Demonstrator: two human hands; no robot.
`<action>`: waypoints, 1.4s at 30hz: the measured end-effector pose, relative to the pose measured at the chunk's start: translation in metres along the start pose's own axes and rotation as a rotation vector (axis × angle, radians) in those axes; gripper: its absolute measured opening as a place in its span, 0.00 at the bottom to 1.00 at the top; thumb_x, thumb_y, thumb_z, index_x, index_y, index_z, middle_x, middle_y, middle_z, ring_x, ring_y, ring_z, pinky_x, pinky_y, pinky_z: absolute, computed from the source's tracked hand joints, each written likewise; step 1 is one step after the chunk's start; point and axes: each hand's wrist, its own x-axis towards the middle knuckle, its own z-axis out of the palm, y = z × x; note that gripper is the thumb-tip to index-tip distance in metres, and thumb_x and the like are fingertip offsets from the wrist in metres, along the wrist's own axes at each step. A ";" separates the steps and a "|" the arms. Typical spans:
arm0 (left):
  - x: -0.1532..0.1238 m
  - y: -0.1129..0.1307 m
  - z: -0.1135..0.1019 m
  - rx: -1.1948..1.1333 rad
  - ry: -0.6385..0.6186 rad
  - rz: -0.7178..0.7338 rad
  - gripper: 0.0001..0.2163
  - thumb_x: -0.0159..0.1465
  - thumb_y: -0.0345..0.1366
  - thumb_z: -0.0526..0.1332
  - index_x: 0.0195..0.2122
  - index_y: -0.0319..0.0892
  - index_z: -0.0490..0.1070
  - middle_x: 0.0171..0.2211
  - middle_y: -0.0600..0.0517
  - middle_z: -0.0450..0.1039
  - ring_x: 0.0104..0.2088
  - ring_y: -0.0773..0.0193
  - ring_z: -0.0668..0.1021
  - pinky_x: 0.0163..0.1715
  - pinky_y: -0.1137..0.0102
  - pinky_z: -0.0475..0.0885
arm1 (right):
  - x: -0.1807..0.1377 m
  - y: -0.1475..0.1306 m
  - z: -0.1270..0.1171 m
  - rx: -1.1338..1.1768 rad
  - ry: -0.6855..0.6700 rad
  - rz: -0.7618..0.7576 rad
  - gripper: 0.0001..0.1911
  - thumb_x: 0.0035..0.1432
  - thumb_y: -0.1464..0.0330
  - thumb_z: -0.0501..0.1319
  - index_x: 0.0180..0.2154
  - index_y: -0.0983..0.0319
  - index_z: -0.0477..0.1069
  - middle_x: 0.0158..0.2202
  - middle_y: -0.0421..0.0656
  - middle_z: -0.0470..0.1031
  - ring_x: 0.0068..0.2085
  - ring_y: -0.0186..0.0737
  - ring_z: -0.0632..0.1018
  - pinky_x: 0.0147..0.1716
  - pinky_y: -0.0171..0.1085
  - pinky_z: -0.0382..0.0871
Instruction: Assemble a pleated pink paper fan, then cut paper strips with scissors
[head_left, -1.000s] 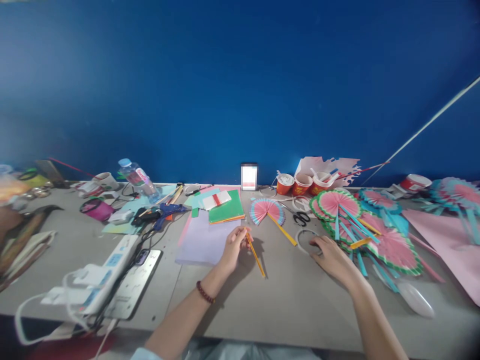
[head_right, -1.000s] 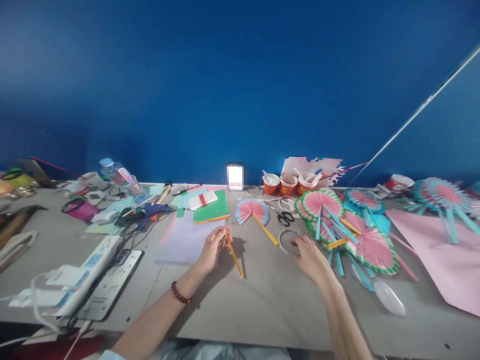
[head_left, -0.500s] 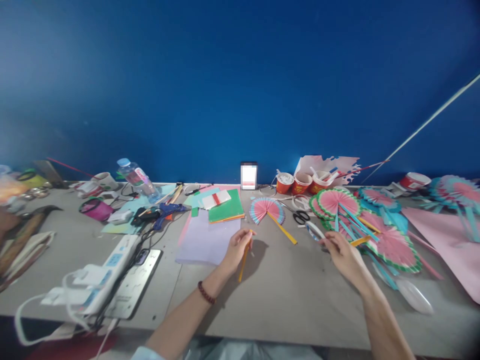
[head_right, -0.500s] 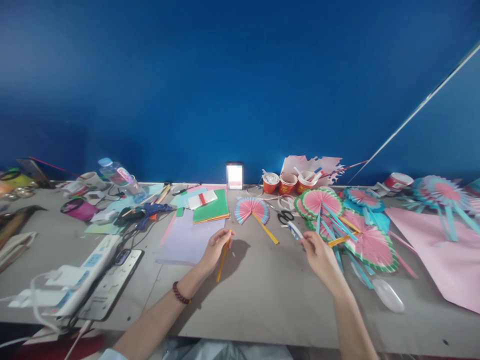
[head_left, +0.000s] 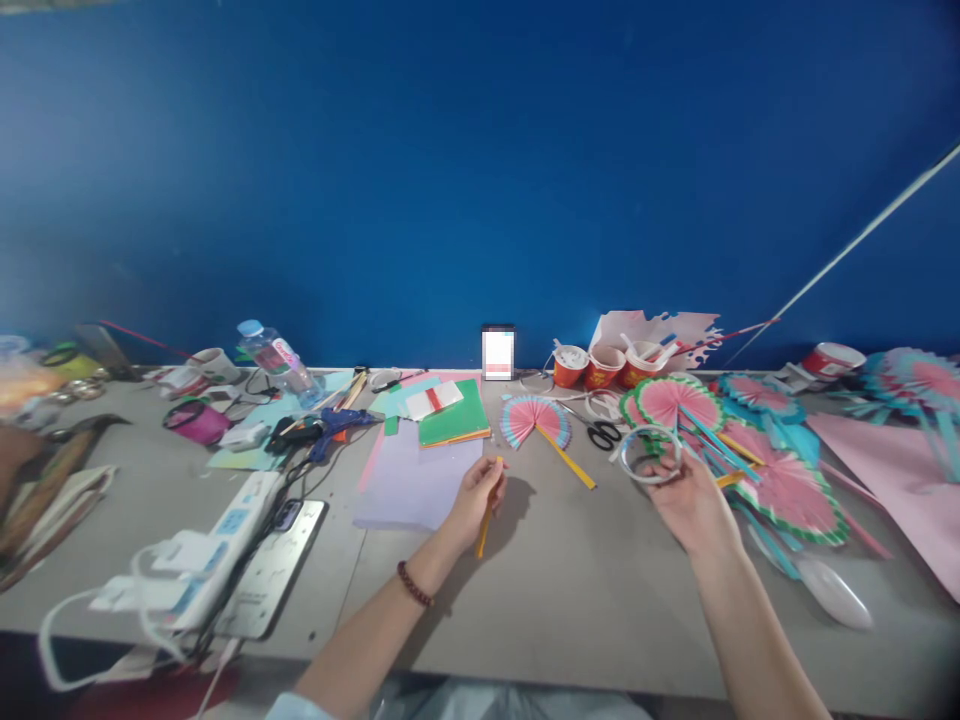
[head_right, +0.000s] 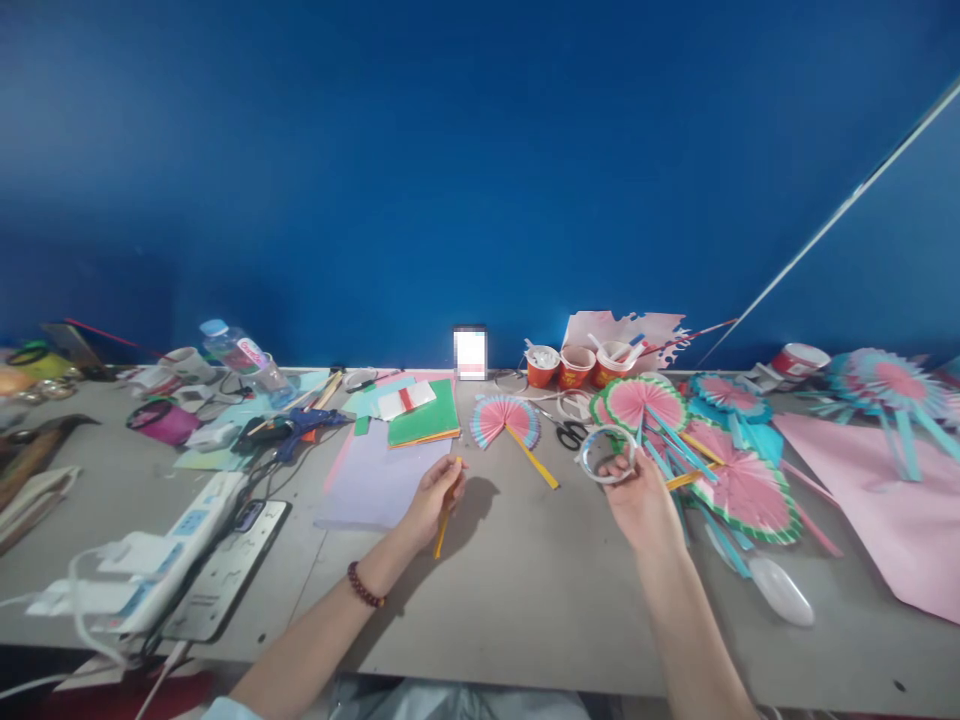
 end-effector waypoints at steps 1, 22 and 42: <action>0.000 0.000 0.000 0.002 0.004 -0.006 0.18 0.55 0.53 0.64 0.32 0.42 0.65 0.16 0.62 0.56 0.14 0.75 0.56 0.14 0.78 0.54 | -0.004 -0.001 0.005 -0.007 -0.013 -0.003 0.13 0.53 0.55 0.59 0.26 0.57 0.63 0.19 0.34 0.56 0.20 0.33 0.65 0.26 0.41 0.70; -0.018 0.032 0.000 0.286 0.002 0.351 0.26 0.55 0.49 0.66 0.53 0.42 0.70 0.22 0.59 0.59 0.21 0.73 0.59 0.22 0.76 0.57 | -0.078 0.020 0.101 -0.675 -0.594 -0.508 0.07 0.64 0.66 0.53 0.39 0.60 0.68 0.30 0.43 0.74 0.34 0.40 0.75 0.35 0.37 0.70; -0.018 0.017 0.004 0.427 0.228 0.376 0.13 0.54 0.42 0.67 0.36 0.39 0.78 0.18 0.60 0.55 0.20 0.73 0.59 0.20 0.77 0.58 | -0.074 0.054 0.099 -0.721 -0.519 -0.748 0.06 0.63 0.70 0.53 0.37 0.58 0.68 0.31 0.42 0.75 0.35 0.40 0.76 0.50 0.47 0.69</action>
